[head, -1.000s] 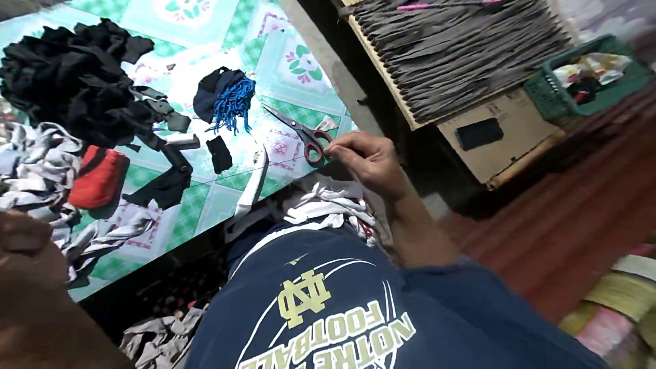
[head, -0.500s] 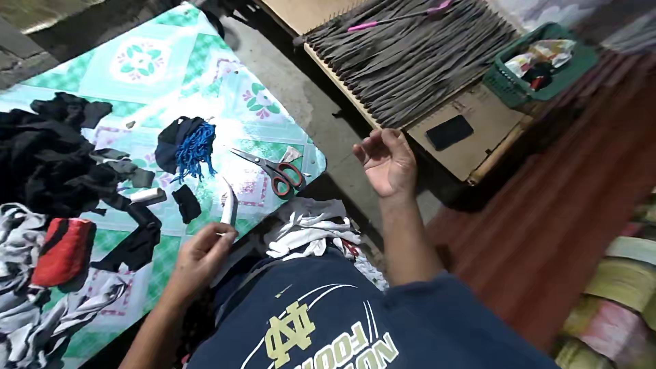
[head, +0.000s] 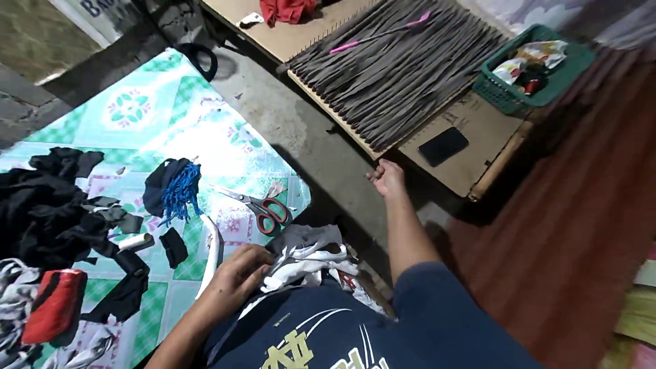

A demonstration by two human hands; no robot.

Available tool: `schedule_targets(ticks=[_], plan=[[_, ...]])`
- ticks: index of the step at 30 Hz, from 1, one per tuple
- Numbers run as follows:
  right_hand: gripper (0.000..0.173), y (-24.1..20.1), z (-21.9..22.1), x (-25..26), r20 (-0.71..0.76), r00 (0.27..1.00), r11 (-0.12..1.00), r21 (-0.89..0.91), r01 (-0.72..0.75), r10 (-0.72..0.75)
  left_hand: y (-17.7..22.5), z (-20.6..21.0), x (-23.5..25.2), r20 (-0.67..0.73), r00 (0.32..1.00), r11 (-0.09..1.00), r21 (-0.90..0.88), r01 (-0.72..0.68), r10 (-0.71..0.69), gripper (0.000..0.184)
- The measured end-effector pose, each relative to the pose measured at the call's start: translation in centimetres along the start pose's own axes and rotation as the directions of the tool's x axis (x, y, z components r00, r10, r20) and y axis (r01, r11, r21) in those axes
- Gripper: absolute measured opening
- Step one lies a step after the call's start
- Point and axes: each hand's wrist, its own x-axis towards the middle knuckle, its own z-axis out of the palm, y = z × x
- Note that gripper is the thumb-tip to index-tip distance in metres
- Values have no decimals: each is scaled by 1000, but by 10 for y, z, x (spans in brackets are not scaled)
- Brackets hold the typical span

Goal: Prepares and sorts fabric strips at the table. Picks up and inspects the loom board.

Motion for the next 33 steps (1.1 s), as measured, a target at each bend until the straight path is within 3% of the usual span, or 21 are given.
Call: schedule_targets(ticks=[3, 5, 11, 16, 20, 23, 27, 33], plan=[[19, 10, 0, 38, -44, 992, 992, -39, -118, 117, 6, 2, 8, 25, 999, 999, -17, 29, -29, 27], [15, 12, 4, 54, -55, 986, 987, 0, -159, 159, 8, 0, 14, 23, 999, 999, -15, 44, -44, 27], [15, 19, 7, 75, -36, 991, 982, 146, -123, 129, 2, -15, 27, -26, 994, 989, -103, 105, -109, 27], [17, 19, 2, 71, 24, 995, 949, 298, -102, 99, 4, -29, 55, -77, 991, 972, -219, 89, -108, 22], [16, 8, 11, 68, 28, 998, 968, 243, -56, 51, 9, -38, 91, -107, 992, 945, -324, 34, -73, 19], [8, -8, 28, 59, 63, 998, 982, 189, -5, -7, 17, -44, 125, -95, 990, 937, -343, 63, -102, 19], [11, -24, 56, 33, 105, 994, 955, 295, 0, -33, 18, -43, 170, -79, 983, 908, -402, 118, -163, 20], [13, -29, 89, -13, 278, 956, 959, 282, 7, -89, 9, -37, 222, -66, 965, 845, -501, 188, -254, 25]])
